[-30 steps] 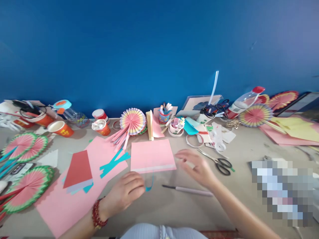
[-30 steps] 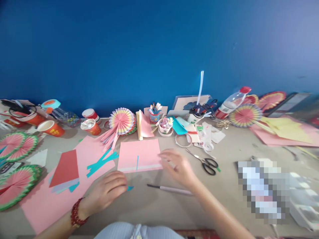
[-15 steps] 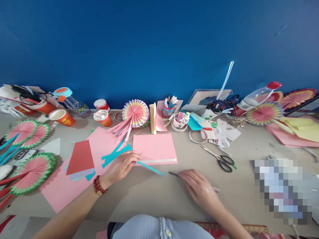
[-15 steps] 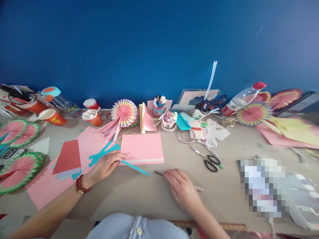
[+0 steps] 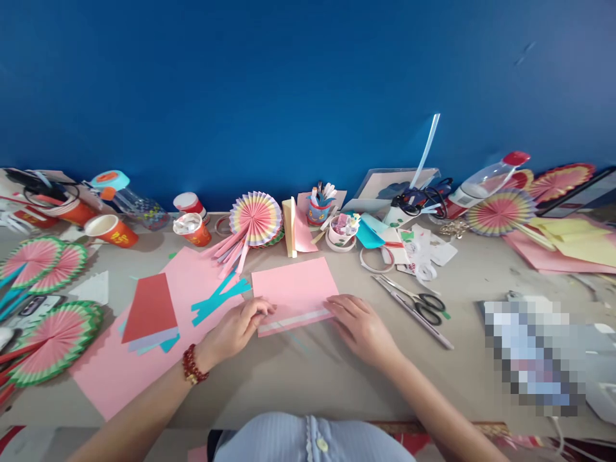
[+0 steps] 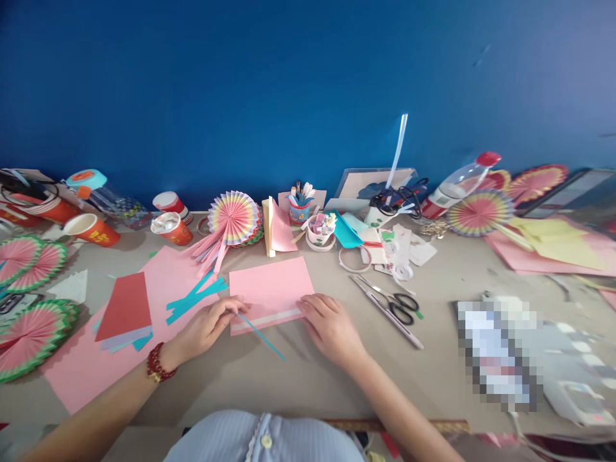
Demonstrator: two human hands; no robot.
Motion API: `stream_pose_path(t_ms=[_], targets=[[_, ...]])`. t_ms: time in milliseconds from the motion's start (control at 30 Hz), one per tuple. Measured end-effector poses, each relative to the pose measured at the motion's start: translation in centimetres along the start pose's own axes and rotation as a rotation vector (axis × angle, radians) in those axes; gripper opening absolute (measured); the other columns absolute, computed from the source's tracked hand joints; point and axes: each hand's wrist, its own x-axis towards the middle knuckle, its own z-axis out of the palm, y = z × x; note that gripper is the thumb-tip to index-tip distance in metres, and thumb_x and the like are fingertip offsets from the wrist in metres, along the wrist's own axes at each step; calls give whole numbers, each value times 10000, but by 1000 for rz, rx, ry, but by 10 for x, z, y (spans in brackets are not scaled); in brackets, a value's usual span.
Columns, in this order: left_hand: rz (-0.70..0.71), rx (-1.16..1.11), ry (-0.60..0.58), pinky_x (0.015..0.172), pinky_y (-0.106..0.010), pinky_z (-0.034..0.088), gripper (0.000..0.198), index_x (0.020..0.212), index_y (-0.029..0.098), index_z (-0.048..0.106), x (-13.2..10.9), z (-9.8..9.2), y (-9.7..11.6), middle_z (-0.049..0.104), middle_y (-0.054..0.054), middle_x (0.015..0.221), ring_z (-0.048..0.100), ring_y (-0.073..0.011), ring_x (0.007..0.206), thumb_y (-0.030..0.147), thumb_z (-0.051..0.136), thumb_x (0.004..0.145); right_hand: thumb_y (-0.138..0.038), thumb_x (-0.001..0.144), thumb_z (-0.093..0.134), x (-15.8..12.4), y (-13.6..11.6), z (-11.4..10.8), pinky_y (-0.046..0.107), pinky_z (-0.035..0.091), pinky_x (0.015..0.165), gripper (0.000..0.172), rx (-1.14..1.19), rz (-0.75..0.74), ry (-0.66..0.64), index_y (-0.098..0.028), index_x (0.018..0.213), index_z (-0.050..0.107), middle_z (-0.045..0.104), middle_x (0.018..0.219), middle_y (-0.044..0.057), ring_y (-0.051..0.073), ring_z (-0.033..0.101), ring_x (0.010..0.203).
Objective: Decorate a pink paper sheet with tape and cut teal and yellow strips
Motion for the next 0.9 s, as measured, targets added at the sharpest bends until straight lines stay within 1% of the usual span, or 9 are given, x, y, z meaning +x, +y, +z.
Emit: stream_pose_path(t_ms=[100, 167, 233, 300, 400, 567, 667, 733, 900], targets=[[-35, -42, 64, 1008, -376, 528, 177, 1110, 218, 518, -9, -13, 3, 669, -92, 1223, 609, -199, 1235, 173, 365, 1032, -226, 979, 504, 10, -5, 9, 487, 541, 948, 314, -25, -26, -53, -185, 1268, 620, 662, 1269, 135, 287, 606, 1149], [-107, 31, 237, 987, -367, 534, 151, 1097, 221, 535, -17, -28, 0, 685, -77, 1158, 644, -195, 1162, 192, 404, 1029, -238, 978, 519, 9, -3, 9, 503, 537, 954, 296, -53, -37, -65, -183, 1244, 636, 669, 1263, 129, 294, 609, 1141], [-155, 216, 464, 992, -386, 522, 131, 1092, 221, 559, -26, -43, -8, 693, -66, 1106, 657, -204, 1113, 190, 462, 1009, -227, 976, 519, 3, 1, 7, 512, 524, 972, 288, -72, -43, -63, -187, 1232, 646, 676, 1257, 121, 292, 610, 1138], [-104, 388, 572, 1019, -421, 507, 118, 1060, 219, 587, -36, -52, -16, 701, -65, 1095, 651, -222, 1121, 172, 513, 980, -222, 977, 512, -3, 4, 2, 515, 509, 990, 289, -77, -40, -60, -198, 1231, 649, 679, 1251, 115, 284, 612, 1136], [-37, 538, 545, 1045, -452, 495, 166, 1075, 217, 607, -50, -56, -27, 708, -70, 1124, 648, -232, 1138, 129, 530, 958, -222, 982, 500, -12, 8, -4, 518, 489, 1006, 276, -73, -16, -61, -206, 1211, 653, 682, 1240, 110, 274, 612, 1130], [47, 713, 281, 1106, -497, 431, 249, 1111, 209, 622, -68, -53, -38, 712, -64, 1181, 638, -229, 1168, 72, 480, 960, -195, 969, 505, -17, 9, -13, 521, 455, 1031, 241, -77, 41, -90, -199, 1161, 652, 674, 1219, 100, 277, 599, 1115], [79, 720, 209, 1102, -496, 433, 270, 1129, 207, 626, -71, -53, -39, 714, -58, 1184, 640, -224, 1163, 62, 472, 961, -213, 959, 526, -14, 7, -14, 530, 462, 1011, 206, -85, 59, -90, -195, 1115, 659, 671, 1183, 108, 293, 590, 1091], [87, 711, 248, 1083, -485, 454, 284, 1139, 209, 628, -71, -52, -36, 724, -57, 1158, 661, -216, 1115, 49, 494, 946, -220, 948, 543, -9, 3, -12, 532, 474, 991, 188, -88, 63, -77, -185, 1091, 661, 666, 1164, 121, 301, 588, 1072], [108, 707, 490, 1040, -480, 494, 378, 1195, 219, 632, -66, -52, -25, 743, -70, 1115, 684, -233, 1077, 12, 567, 885, -218, 939, 574, 11, -19, 1, 490, 504, 954, 215, -10, 18, -77, -177, 1140, 642, 660, 1171, 126, 303, 579, 1089]])
